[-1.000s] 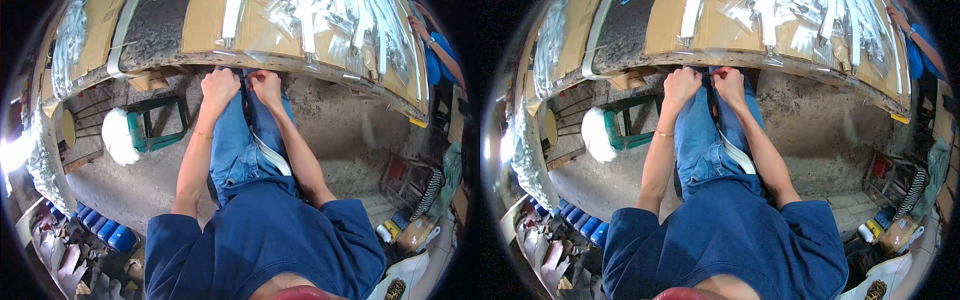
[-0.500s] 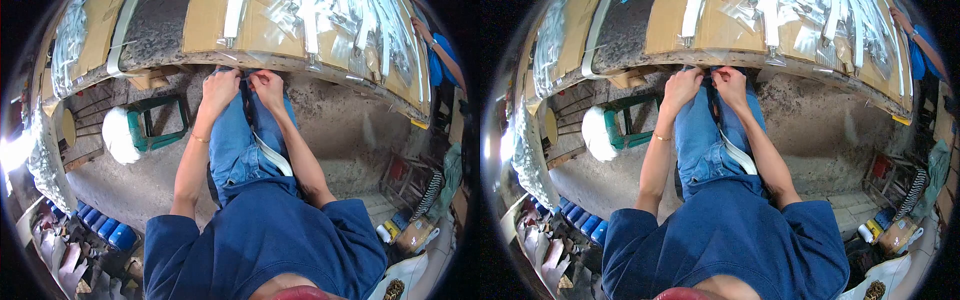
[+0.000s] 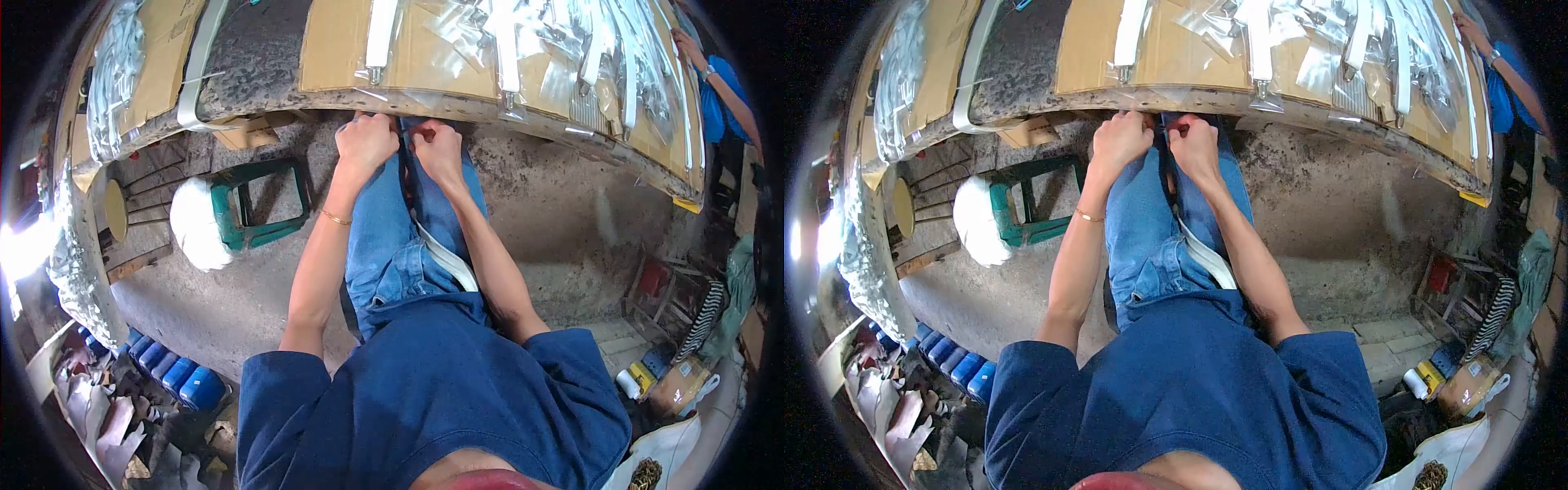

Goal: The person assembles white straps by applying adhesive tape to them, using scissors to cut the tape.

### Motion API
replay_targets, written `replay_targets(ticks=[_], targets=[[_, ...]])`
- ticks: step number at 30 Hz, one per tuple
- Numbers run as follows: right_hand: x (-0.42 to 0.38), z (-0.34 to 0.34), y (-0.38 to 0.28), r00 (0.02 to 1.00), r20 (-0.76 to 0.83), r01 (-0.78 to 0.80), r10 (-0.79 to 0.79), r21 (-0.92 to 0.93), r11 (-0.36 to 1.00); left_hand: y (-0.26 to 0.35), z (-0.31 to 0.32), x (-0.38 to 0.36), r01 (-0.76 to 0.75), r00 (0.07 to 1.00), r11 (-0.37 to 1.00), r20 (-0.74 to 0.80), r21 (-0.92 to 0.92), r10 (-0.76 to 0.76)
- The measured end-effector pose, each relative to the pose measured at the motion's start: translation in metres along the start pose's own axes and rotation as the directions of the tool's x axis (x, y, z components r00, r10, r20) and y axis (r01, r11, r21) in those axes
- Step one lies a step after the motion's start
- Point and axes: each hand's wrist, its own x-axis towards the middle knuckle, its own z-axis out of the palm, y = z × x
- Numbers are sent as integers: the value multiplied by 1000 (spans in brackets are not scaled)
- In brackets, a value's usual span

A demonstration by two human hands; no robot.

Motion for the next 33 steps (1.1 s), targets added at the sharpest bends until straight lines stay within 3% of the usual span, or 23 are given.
replay_targets(ticks=[5,8,10,12,13,14,15,16,18,19,21,26,28,30,33], targets=[[-4,0,-2,995,-45,89,-92,-63,994,-1,10,-4,15,1000,997,-15,75,-13],[-8,0,0,990,-72,115,-120,-66,991,-7,9,-13,-20,999,1000,-44,-11,20],[-8,-2,6,985,-94,133,-141,-93,987,-16,3,-17,164,985,984,-59,71,-160],[-7,-3,10,988,-12,156,-155,23,988,-41,3,-20,177,982,983,-72,43,-174],[-9,-8,5,987,-8,162,-161,29,986,-51,-2,-26,126,991,984,-20,-123,-129],[-15,-16,1,995,80,42,-59,205,978,-59,-5,-32,81,997,954,22,-288,-78],[-24,-22,-9,982,186,-96,30,360,928,-61,-10,-41,44,999,928,24,-370,-38],[-35,-27,-21,981,192,-96,27,361,928,-58,-19,-50,49,999,928,22,-370,-45],[-56,-38,-45,957,287,-91,-52,465,881,-41,-44,-71,102,990,671,141,-734,4],[-59,-38,-56,956,290,-96,-47,460,883,-30,-56,-80,150,985,624,171,-767,-26],[-62,-33,-77,970,217,-36,-111,580,814,-17,-63,-89,129,990,580,143,-804,-22],[-50,-24,-97,955,155,116,-251,584,803,-4,-73,-98,-35,999,521,-42,-853,-2],[-50,-25,-106,951,123,200,-283,454,868,-3,-75,-98,-55,995,550,-91,-833,-38],[-49,-22,-111,939,101,252,-328,446,859,-4,-76,-99,-86,992,564,-125,-821,-30],[-44,-16,-125,903,9,397,-430,366,842,0,-92,-98,-69,983,711,-171,-699,-72]])
